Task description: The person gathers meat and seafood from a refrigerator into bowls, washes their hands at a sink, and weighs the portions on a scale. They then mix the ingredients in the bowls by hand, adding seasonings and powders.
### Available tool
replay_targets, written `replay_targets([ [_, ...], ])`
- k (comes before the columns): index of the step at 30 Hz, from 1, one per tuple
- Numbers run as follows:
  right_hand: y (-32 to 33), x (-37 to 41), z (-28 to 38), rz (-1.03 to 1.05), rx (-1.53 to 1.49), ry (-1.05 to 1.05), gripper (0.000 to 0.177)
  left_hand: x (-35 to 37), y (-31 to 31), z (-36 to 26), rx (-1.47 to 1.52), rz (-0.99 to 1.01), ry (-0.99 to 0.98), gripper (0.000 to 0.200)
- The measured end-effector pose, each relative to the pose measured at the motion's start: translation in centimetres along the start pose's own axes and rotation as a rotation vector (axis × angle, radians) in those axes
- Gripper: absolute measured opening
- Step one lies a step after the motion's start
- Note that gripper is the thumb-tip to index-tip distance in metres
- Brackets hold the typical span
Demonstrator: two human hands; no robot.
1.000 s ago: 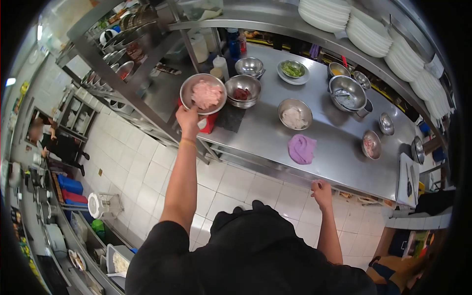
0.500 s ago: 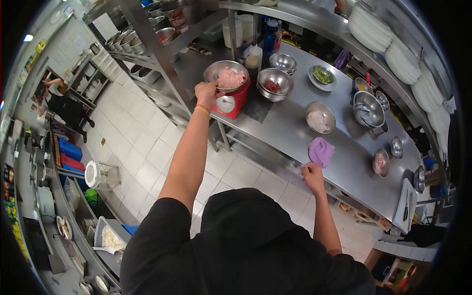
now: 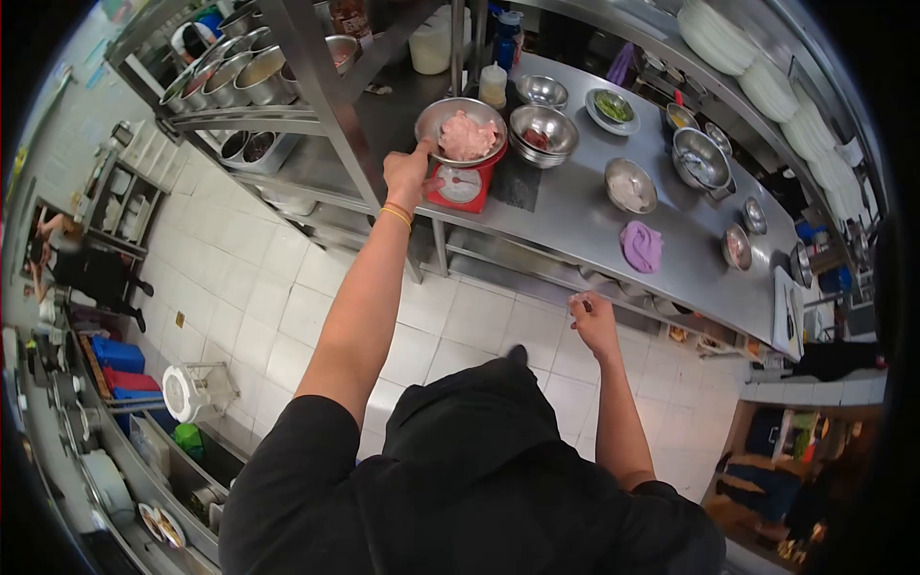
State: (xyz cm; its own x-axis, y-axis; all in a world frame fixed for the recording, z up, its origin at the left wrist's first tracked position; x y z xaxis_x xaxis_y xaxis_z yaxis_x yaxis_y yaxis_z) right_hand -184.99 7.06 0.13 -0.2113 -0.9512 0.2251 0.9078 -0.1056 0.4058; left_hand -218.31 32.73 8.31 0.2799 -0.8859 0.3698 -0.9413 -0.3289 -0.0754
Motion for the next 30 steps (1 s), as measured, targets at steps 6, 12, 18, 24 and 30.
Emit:
replay_targets([
  [6, -0.5, 0.3, 6.5, -0.153, 0.032, 0.127, 0.017, -2.4, -1.3, 0.7, -0.031, 0.161, -0.030, 0.036],
  [12, -4.2, -8.2, 22.7, -0.177, 0.265, 0.715, 0.023, -3.2, -2.5, -0.3, 0.030, 0.291, -0.165, 0.023],
  [18, -13.9, -20.4, 27.6, 0.192, 1.171, 0.765, 0.016, -3.9, -2.2, -1.5, -0.032, 0.436, -0.148, 0.024],
  [24, -15.0, -22.4, 26.8, 0.157, 1.226, 0.718, 0.019, -5.1, -1.2, -1.9, 0.077, 0.454, 0.019, 0.018],
  [30, -11.5, -22.9, 28.9, 0.079, 0.879, 0.664, 0.015, -6.0, -1.5, -2.3, 0.040, 0.525, 0.013, 0.016],
])
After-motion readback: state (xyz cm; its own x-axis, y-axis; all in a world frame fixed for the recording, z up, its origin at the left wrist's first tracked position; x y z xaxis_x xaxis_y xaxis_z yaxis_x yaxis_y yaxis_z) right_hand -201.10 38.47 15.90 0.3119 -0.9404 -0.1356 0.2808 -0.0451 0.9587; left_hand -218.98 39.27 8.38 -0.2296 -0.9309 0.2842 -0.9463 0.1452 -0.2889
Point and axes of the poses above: each hand's wrist, its own x-axis away from the middle knuckle, its own y-axis out of the back of the hand, z = x × y, the point moved 5 cm from there along -x, towards the middle knuckle
